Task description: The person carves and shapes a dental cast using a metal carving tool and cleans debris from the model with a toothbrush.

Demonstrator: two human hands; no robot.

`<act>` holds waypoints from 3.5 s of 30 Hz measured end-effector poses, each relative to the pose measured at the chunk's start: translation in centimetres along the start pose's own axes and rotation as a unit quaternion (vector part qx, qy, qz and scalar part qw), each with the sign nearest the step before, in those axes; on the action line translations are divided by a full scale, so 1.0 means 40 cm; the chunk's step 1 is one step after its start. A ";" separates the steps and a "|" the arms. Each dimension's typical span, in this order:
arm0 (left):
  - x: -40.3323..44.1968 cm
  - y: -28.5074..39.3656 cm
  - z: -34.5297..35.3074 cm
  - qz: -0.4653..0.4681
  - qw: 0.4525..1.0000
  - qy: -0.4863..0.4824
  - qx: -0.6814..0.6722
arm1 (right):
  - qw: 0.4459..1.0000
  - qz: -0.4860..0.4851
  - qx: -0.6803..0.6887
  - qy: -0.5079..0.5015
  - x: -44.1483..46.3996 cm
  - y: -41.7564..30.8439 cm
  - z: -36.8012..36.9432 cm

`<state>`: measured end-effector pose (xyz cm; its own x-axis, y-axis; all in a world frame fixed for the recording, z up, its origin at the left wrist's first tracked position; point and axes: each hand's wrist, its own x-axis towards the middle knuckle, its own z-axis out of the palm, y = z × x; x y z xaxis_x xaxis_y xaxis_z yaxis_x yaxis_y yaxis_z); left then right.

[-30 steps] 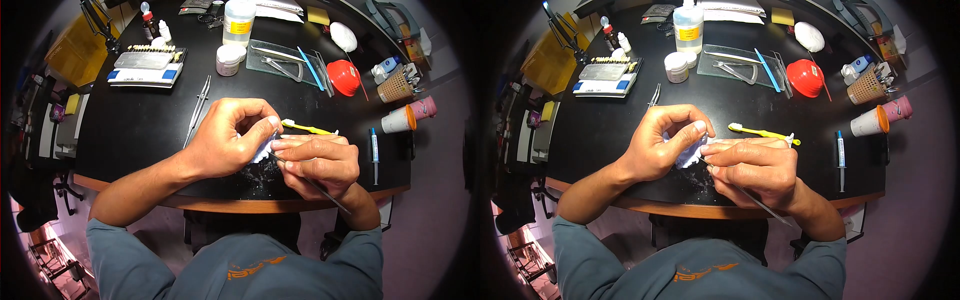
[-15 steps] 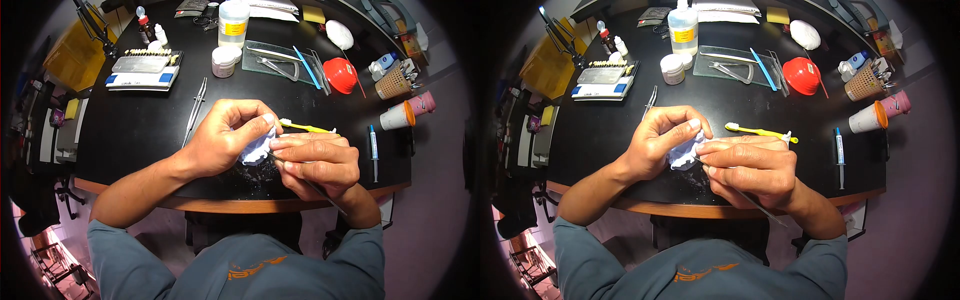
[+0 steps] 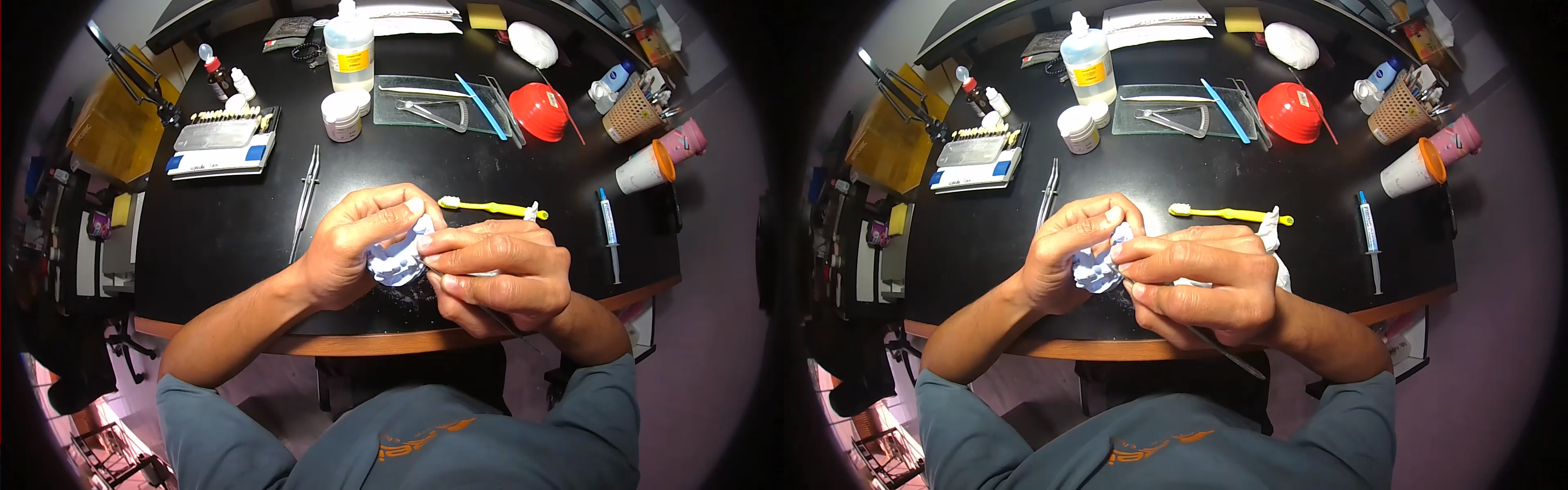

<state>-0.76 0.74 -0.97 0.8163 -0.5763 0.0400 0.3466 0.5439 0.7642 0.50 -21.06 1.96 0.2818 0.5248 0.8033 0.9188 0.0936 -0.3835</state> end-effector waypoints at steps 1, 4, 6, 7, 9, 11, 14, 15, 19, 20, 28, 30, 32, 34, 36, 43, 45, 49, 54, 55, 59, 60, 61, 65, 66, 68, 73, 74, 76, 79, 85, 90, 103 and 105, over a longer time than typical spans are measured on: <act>0.000 0.001 0.001 -0.003 1.000 -0.002 -0.003 | 1.000 0.004 0.004 0.003 0.000 -0.002 0.000; 0.000 0.006 0.000 -0.001 1.000 0.011 0.027 | 1.000 0.028 0.008 0.002 -0.001 -0.005 -0.003; -0.002 0.011 0.000 0.003 0.999 0.024 0.042 | 0.999 0.040 0.024 0.016 -0.008 0.005 0.002; -0.002 0.013 0.000 0.006 0.998 0.030 0.048 | 0.998 0.042 0.033 0.027 -0.013 0.010 0.008; -0.003 0.016 -0.001 0.008 0.999 0.027 0.042 | 0.998 0.046 0.038 0.031 -0.014 0.008 0.009; -0.005 0.015 -0.002 0.009 0.999 0.025 0.037 | 0.998 0.043 0.035 0.017 -0.014 0.003 0.003; -0.007 0.016 -0.004 0.006 0.999 0.023 0.036 | 0.999 0.038 0.035 0.013 -0.014 0.003 0.004; -0.007 0.016 -0.004 0.006 0.999 0.023 0.033 | 0.999 0.037 0.035 0.016 -0.015 0.003 0.005; -0.003 0.012 0.029 0.004 0.993 0.093 0.068 | 0.999 0.038 0.033 0.015 -0.014 0.003 0.005; -0.003 0.012 0.026 0.004 0.994 0.084 0.070 | 0.999 0.040 0.033 0.014 -0.013 0.000 0.003; -0.004 0.012 0.027 0.013 0.993 0.080 0.083 | 0.999 0.032 0.020 0.013 -0.012 -0.002 0.004; -0.004 0.010 0.024 0.025 0.994 0.067 0.088 | 0.999 0.030 0.014 0.015 -0.010 -0.004 0.006; -0.006 0.011 0.023 0.036 0.993 0.060 0.097 | 0.999 0.028 0.021 0.023 -0.011 -0.004 0.010; -0.008 0.012 0.026 0.044 0.991 0.056 0.109 | 0.999 0.030 0.023 0.025 -0.009 -0.004 0.011; -0.007 0.011 0.028 0.060 0.987 0.060 0.133 | 0.999 0.036 0.021 0.020 -0.006 -0.006 0.010; -0.008 0.027 0.014 0.123 0.953 0.061 0.270 | 0.997 0.066 0.037 0.004 -0.006 -0.003 0.004; -0.012 0.038 0.015 0.160 0.905 0.074 0.387 | 0.994 0.094 0.049 -0.007 -0.007 0.003 0.005; -0.015 0.048 0.019 0.177 0.838 0.095 0.508 | 0.993 0.103 0.056 -0.024 -0.011 0.015 0.004; -0.016 0.052 0.005 0.138 0.858 0.084 0.488 | 0.995 0.088 0.023 -0.031 -0.006 0.007 0.005; -0.017 0.055 0.008 0.108 0.883 0.084 0.449 | 0.996 0.086 0.019 -0.032 -0.005 0.006 0.005; -0.011 0.049 0.000 0.087 0.919 0.071 0.379 | 0.997 0.074 0.007 -0.026 -0.009 0.006 0.008; -0.011 0.049 -0.001 0.083 0.922 0.071 0.372 | 0.997 0.068 0.002 -0.026 -0.011 0.006 0.009; -0.012 0.049 0.000 0.079 0.925 0.071 0.365 | 0.998 0.063 -0.003 -0.025 -0.011 0.006 0.009; -0.015 0.051 0.001 0.077 0.926 0.071 0.363 | 0.998 0.056 -0.001 -0.043 -0.005 0.002 0.000; -0.015 0.052 0.002 0.081 0.923 0.071 0.369 | 0.997 0.058 -0.001 -0.047 -0.003 0.000 -0.002; -0.016 0.056 0.002 0.090 0.917 0.071 0.383 | 0.997 0.065 0.011 -0.046 -0.001 -0.001 -0.003; -0.018 0.055 0.004 0.120 0.913 0.064 0.386 | 0.992 0.103 0.067 -0.002 -0.007 0.001 0.000; -0.018 0.054 0.005 0.121 0.914 0.066 0.382 | 0.992 0.105 0.072 0.006 -0.008 0.003 0.003; -0.017 0.052 0.003 0.119 0.913 0.065 0.384 | 0.990 0.108 0.083 0.022 -0.008 0.009 0.007; -0.015 0.050 0.001 0.118 0.908 0.069 0.396 | 0.988 0.118 0.097 0.012 -0.014 0.016 0.004; -0.018 0.050 0.006 0.111 0.906 0.080 0.401 | 0.986 0.131 0.100 -0.014 -0.008 0.014 0.000; -0.018 0.049 0.010 0.115 0.906 0.085 0.398 | 0.987 0.130 0.089 -0.024 -0.004 0.015 0.000; -0.018 0.047 0.001 0.107 0.901 0.084 0.412 | 0.986 0.140 0.083 -0.017 -0.004 0.005 0.006; -0.018 0.045 0.002 0.116 0.900 0.085 0.411 | 0.987 0.138 0.082 -0.019 -0.002 0.005 0.005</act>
<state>-0.76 2.07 0.43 0.9059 -0.3655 0.2139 -0.2440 -0.0378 0.9690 0.61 -20.92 1.72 0.5016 0.5801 0.6418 0.7506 0.0770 -0.6563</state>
